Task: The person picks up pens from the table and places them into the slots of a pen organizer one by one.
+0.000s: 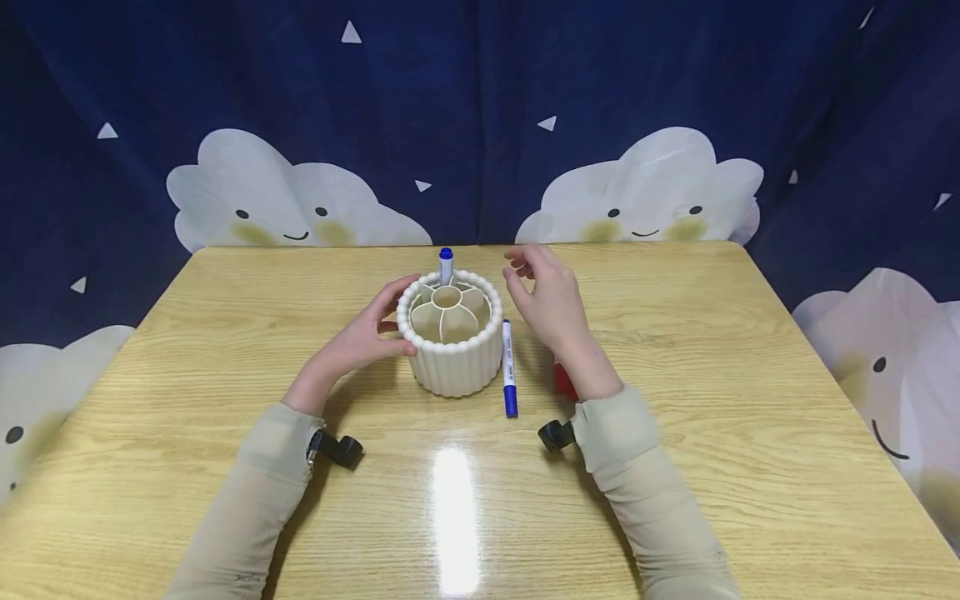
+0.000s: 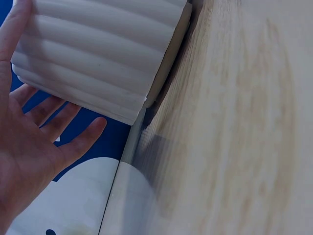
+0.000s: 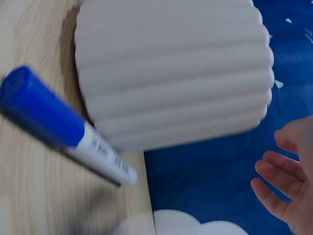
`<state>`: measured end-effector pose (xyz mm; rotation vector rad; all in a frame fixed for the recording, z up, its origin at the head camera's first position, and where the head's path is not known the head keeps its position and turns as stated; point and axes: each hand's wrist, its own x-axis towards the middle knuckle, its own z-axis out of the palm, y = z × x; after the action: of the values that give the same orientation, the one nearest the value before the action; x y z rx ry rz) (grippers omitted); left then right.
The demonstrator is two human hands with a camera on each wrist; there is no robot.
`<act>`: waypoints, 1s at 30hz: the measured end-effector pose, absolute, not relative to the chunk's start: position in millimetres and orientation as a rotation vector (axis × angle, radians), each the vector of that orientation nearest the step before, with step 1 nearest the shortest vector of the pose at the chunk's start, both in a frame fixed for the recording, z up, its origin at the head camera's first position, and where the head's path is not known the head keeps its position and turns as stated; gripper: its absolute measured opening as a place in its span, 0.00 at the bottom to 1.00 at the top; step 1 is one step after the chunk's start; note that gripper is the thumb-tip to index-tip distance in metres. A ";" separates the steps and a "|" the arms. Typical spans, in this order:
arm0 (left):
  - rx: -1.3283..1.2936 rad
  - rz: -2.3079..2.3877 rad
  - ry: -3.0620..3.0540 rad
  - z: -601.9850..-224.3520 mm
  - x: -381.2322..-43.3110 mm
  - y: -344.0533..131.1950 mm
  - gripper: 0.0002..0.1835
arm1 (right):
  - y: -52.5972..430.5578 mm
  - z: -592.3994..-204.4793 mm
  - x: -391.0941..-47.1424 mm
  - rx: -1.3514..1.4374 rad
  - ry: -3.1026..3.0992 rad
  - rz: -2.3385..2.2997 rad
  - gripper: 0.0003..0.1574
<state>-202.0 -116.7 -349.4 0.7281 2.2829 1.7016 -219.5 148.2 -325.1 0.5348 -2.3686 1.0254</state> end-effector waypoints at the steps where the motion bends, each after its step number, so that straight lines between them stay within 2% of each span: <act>1: 0.731 1.701 2.282 -349.3 -202.0 -116.7 0.51 | 151.8 -326.5 -219.5 0.518 -2.381 1.027 0.12; 18: 0.726 1.691 2.292 -349.6 -201.7 -117.0 0.51 | 192.9 -352.3 -224.6 0.292 -2.701 0.946 0.19; 30: 0.726 1.687 2.289 -347.6 -200.1 -115.9 0.50 | 213.9 -365.1 -226.8 0.241 -2.951 0.867 0.25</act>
<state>-200.1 -115.9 -347.6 0.7256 2.2891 1.6867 -226.8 213.9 -365.1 0.2412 -2.9513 0.8672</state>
